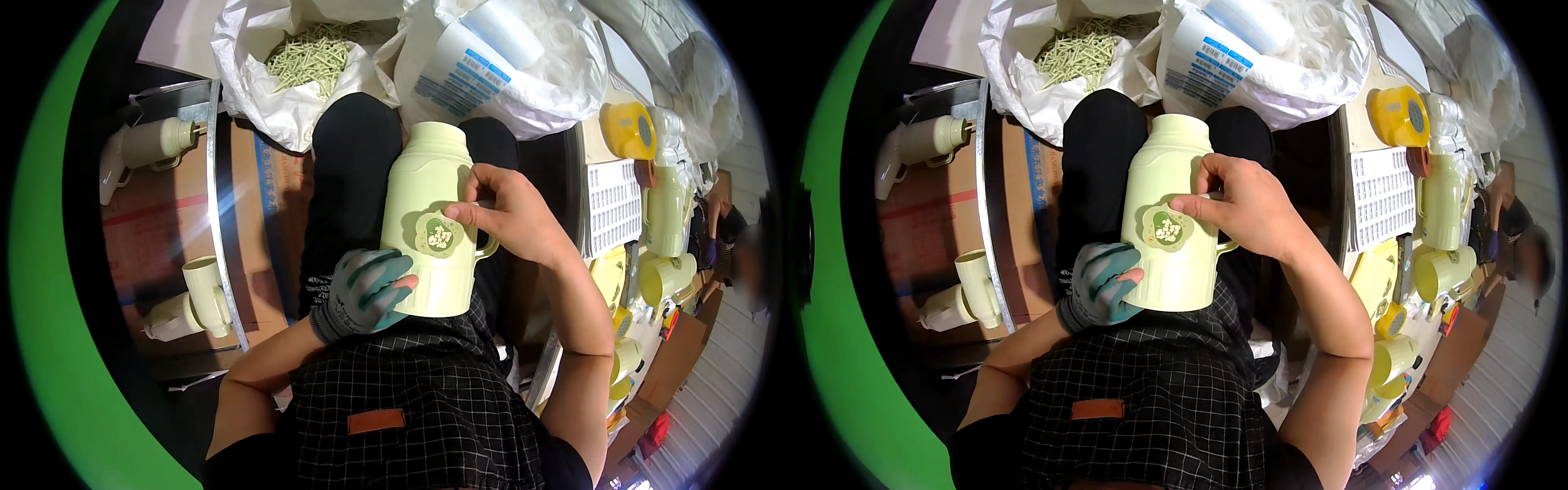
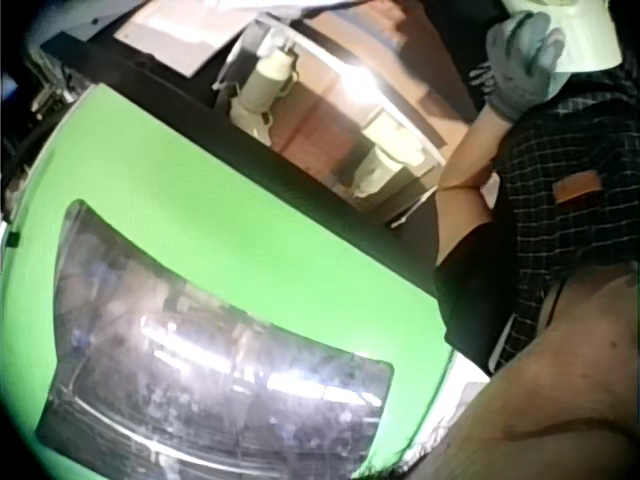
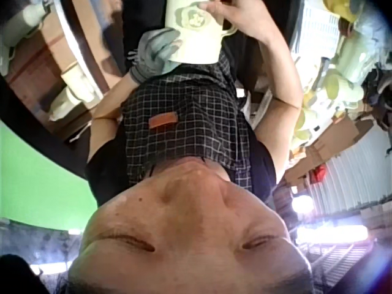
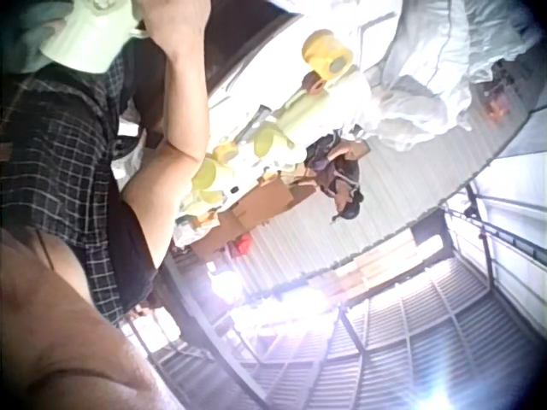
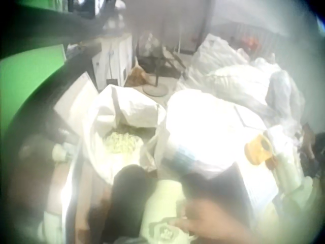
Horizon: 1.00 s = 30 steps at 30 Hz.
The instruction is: The person applies labels and small stickers to plastic bottles before moving them to a storage shelf.
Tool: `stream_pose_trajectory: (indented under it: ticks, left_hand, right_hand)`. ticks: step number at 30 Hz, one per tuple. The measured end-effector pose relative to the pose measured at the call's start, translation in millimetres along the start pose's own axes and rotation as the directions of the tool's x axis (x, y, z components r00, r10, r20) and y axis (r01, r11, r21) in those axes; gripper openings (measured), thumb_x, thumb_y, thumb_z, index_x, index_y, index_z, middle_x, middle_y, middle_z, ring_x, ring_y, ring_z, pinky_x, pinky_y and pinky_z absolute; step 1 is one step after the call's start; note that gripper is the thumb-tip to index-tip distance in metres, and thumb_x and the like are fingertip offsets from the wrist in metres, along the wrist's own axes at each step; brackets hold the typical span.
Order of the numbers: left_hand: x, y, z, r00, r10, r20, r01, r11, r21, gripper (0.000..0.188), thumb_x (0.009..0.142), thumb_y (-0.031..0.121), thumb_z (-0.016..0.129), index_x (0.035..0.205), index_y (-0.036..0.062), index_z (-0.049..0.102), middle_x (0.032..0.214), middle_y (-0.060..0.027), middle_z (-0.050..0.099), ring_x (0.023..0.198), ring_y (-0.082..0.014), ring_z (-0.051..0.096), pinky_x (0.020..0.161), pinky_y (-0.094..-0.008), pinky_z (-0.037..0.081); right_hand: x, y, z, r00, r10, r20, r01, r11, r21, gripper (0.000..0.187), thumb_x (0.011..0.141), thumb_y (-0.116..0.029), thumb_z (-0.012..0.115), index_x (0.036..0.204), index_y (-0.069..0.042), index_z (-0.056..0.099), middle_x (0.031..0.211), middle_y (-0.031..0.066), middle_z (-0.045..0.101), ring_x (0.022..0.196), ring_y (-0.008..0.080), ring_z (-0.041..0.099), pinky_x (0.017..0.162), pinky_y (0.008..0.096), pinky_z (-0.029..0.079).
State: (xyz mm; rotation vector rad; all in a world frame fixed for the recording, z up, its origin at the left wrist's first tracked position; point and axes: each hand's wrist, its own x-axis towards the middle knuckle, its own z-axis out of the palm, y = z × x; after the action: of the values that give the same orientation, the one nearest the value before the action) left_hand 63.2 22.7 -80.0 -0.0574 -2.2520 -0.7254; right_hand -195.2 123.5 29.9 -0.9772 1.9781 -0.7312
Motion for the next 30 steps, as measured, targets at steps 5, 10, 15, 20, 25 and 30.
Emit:
stream_pose_trajectory:
  ticks: [5,10,15,20,25,30]
  left_hand:
    - [13,3,1,1.0,-0.004,-0.027,0.003,1.0,-0.027,0.046,0.087,0.018,0.081,0.129,0.0129,0.066,0.13,-0.0084,0.064,0.1,-0.0273,0.065,0.079,-0.041,0.055]
    - [28,4,-9,0.967,-0.032,0.252,0.027,0.999,0.022,0.021,0.082,0.015,0.08,0.102,0.0096,0.077,0.119,-0.0062,0.073,0.09,-0.025,0.062,0.074,-0.0367,0.055]
    - [26,2,-6,0.968,-0.059,0.244,0.042,0.996,0.076,0.015,0.08,0.016,0.078,0.094,0.0109,0.079,0.115,-0.006,0.075,0.089,-0.0231,0.062,0.072,-0.0357,0.054]
    - [21,1,-11,0.956,-0.03,0.291,0.015,0.998,0.056,0.031,0.086,0.018,0.073,0.117,0.0124,0.076,0.126,-0.0064,0.072,0.096,-0.0254,0.062,0.083,-0.0401,0.052]
    - [32,-4,-21,0.991,-0.004,0.135,0.009,0.999,-0.037,0.037,0.081,0.016,0.07,0.116,0.0026,0.069,0.128,-0.0216,0.069,0.105,-0.0414,0.064,0.09,-0.0531,0.049]
    - [142,48,22,0.961,0.183,0.206,-0.169,0.982,-0.083,0.033,0.077,0.001,0.078,0.105,0.0101,0.064,0.117,-0.0076,0.073,0.101,-0.0347,0.063,0.085,-0.0472,0.051]
  right_hand:
    - [1,-11,-7,1.0,0.014,0.028,-0.01,0.992,-0.129,0.047,0.085,-0.046,0.085,0.081,-0.004,0.064,0.069,0.0115,0.065,0.066,0.0246,0.066,0.066,0.0368,0.053]
    - [2,-16,-8,0.996,-0.066,0.054,0.081,0.924,-0.374,0.047,0.083,-0.041,0.088,0.087,-0.002,0.063,0.075,0.0136,0.064,0.068,0.0293,0.064,0.066,0.0394,0.051]
    - [16,4,-15,0.91,-0.197,-0.364,-0.063,0.803,-0.593,0.058,0.078,-0.061,0.081,0.086,-0.007,0.061,0.079,0.0113,0.066,0.072,0.0339,0.068,0.064,0.0422,0.054]
    - [-9,18,25,0.846,-0.39,-0.364,0.129,0.812,-0.569,0.069,0.064,-0.066,0.084,0.093,-0.008,0.06,0.085,0.0103,0.061,0.073,0.033,0.064,0.063,0.0416,0.053]
    - [-75,51,21,0.891,-0.312,-0.328,0.328,0.945,-0.009,0.076,0.058,-0.046,0.098,0.114,-0.008,0.064,0.107,0.0144,0.06,0.096,0.0375,0.065,0.082,0.0453,0.055]
    - [-113,95,40,0.524,-0.539,-0.659,0.401,0.839,-0.368,0.041,0.072,-0.011,0.084,0.105,-0.006,0.061,0.095,0.0119,0.06,0.077,0.0311,0.065,0.063,0.0396,0.052]
